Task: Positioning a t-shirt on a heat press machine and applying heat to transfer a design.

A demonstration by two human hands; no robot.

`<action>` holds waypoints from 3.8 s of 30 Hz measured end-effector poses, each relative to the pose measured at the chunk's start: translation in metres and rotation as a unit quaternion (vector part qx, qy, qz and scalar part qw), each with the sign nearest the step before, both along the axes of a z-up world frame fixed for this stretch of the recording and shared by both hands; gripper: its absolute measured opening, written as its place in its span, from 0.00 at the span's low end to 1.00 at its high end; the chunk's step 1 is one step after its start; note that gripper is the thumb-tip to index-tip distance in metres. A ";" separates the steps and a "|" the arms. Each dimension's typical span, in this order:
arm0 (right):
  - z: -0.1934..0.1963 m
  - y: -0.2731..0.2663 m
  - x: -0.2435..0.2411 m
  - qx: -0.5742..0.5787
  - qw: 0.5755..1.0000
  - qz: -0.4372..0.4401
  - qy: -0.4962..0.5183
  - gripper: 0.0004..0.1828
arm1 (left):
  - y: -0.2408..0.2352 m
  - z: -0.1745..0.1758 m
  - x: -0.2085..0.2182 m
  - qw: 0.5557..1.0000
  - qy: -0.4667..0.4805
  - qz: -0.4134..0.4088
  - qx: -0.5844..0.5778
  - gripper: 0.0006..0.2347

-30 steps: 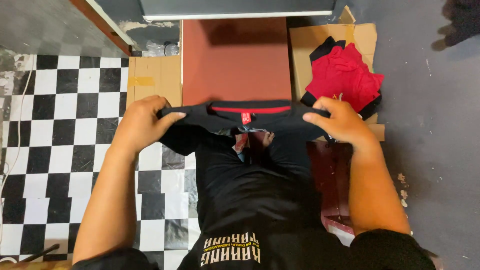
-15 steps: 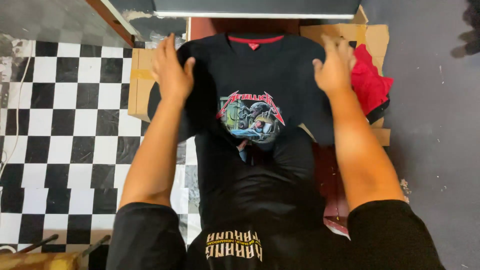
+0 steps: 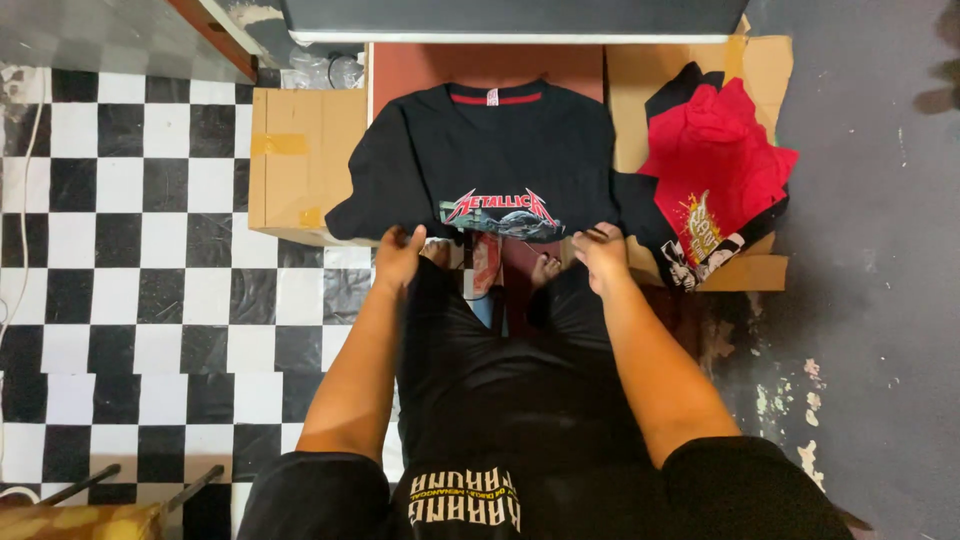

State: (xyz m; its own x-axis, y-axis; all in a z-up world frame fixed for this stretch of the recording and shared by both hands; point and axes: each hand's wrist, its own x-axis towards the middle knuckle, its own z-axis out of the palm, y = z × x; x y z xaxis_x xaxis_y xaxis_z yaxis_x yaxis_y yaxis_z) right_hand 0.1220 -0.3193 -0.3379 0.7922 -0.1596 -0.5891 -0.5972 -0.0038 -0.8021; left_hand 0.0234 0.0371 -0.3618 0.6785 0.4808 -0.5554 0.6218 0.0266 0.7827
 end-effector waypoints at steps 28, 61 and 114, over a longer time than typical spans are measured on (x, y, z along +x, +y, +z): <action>0.079 -0.041 -0.013 0.290 0.954 -0.077 0.016 0.15 | 0.011 0.079 -0.007 0.966 -0.158 0.162 -0.127 0.47; 0.241 -0.080 -0.021 0.266 0.925 0.136 -0.234 0.40 | 0.055 0.255 -0.047 0.886 -0.415 -0.027 -0.205 0.39; 0.199 -0.073 0.012 0.305 0.905 0.026 -0.296 0.20 | 0.044 0.226 -0.039 0.874 -0.435 0.080 -0.202 0.08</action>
